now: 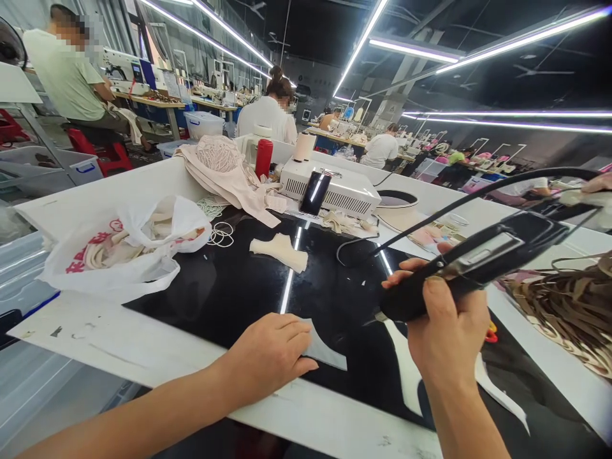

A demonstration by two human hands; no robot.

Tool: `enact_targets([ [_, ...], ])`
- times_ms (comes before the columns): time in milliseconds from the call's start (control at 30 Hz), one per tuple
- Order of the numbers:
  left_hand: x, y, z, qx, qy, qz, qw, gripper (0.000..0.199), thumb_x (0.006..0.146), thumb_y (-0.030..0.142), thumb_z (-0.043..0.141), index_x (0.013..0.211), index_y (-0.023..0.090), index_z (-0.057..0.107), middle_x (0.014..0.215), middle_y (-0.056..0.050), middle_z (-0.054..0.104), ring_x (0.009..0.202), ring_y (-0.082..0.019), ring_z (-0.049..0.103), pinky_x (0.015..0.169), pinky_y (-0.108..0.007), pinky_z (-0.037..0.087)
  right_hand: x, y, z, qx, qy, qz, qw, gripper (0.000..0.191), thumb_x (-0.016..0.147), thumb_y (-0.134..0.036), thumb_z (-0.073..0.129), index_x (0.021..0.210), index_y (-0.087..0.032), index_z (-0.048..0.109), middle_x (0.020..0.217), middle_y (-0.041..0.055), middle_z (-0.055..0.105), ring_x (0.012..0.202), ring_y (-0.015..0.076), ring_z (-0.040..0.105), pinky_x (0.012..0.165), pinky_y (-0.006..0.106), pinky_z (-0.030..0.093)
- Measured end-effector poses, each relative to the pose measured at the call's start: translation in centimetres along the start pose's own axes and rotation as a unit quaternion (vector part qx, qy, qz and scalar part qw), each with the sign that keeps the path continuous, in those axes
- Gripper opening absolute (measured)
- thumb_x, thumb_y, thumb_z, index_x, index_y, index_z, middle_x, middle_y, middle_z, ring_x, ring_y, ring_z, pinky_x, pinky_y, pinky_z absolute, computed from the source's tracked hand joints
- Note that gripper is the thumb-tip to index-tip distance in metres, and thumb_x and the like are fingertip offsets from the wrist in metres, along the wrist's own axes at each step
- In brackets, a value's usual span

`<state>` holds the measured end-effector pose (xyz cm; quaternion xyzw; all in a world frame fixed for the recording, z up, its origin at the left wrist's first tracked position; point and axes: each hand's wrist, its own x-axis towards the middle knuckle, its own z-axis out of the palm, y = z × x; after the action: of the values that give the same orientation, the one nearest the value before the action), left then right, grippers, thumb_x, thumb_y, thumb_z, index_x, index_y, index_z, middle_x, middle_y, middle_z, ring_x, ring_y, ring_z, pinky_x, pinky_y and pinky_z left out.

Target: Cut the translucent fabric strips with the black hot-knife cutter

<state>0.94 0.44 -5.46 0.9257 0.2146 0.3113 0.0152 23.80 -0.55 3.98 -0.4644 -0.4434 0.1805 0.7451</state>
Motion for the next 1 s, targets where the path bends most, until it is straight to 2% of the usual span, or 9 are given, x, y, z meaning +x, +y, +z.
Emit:
enact_targets([
  [200, -0.1, 0.0, 0.0, 0.023, 0.001, 0.014, 1.000, 0.026, 0.105, 0.039, 0.055, 0.105, 0.015, 0.063, 0.117, -0.006, 0.074, 0.110, -0.021, 0.070, 0.089, -0.036, 0.059, -0.9, 0.1, 3.2, 0.038, -0.029, -0.067, 0.997, 0.042, 0.083, -0.033, 0.079, 0.118, -0.026, 0.058, 0.080, -0.0042, 0.066, 0.063, 0.0155, 0.062, 0.058, 0.033, 0.056],
  [300, 0.0, 0.0, 0.1, 0.021, 0.000, 0.013, 1.000, 0.026, 0.105, 0.039, 0.054, 0.103, 0.015, 0.063, 0.117, -0.006, 0.074, 0.110, -0.022, 0.070, 0.088, -0.036, 0.058, -1.8, 0.4, 4.8, 0.070, -0.041, -0.055, 0.995, 0.037, 0.085, -0.033, 0.078, 0.114, -0.025, 0.056, 0.081, -0.0043, 0.065, 0.061, 0.0140, 0.062, 0.056, 0.031, 0.054],
  [433, 0.0, 0.0, 0.1, 0.008, -0.007, 0.006, 1.000, 0.024, 0.102, 0.038, 0.062, 0.101, 0.014, 0.064, 0.116, -0.006, 0.075, 0.109, -0.023, 0.070, 0.085, -0.037, 0.059, -2.9, 1.2, 6.1, 0.100, -0.052, -0.035, 0.993, 0.039, 0.087, -0.031, 0.075, 0.119, -0.026, 0.053, 0.083, -0.0046, 0.064, 0.063, 0.0134, 0.062, 0.057, 0.031, 0.054],
  [700, 0.1, 0.3, 0.1, 0.014, 0.011, 0.010, 1.000, 0.027, 0.099, 0.038, 0.065, 0.102, 0.011, 0.066, 0.115, -0.007, 0.075, 0.109, -0.023, 0.070, 0.086, -0.037, 0.058, -3.3, 2.2, 6.6, 0.094, -0.047, -0.041, 0.994, 0.038, 0.088, -0.026, 0.071, 0.121, -0.028, 0.053, 0.082, -0.0054, 0.064, 0.062, 0.0128, 0.061, 0.058, 0.032, 0.053],
  [1000, 0.1, 0.3, 0.4, 0.020, 0.021, 0.012, 1.000, 0.027, 0.102, 0.037, 0.060, 0.103, 0.011, 0.066, 0.116, -0.007, 0.075, 0.108, -0.023, 0.070, 0.083, -0.037, 0.057, -3.2, 2.5, 6.5, 0.091, -0.048, -0.049, 0.994, 0.037, 0.089, -0.025, 0.070, 0.120, -0.028, 0.052, 0.082, -0.0058, 0.064, 0.062, 0.0126, 0.060, 0.058, 0.031, 0.053],
])
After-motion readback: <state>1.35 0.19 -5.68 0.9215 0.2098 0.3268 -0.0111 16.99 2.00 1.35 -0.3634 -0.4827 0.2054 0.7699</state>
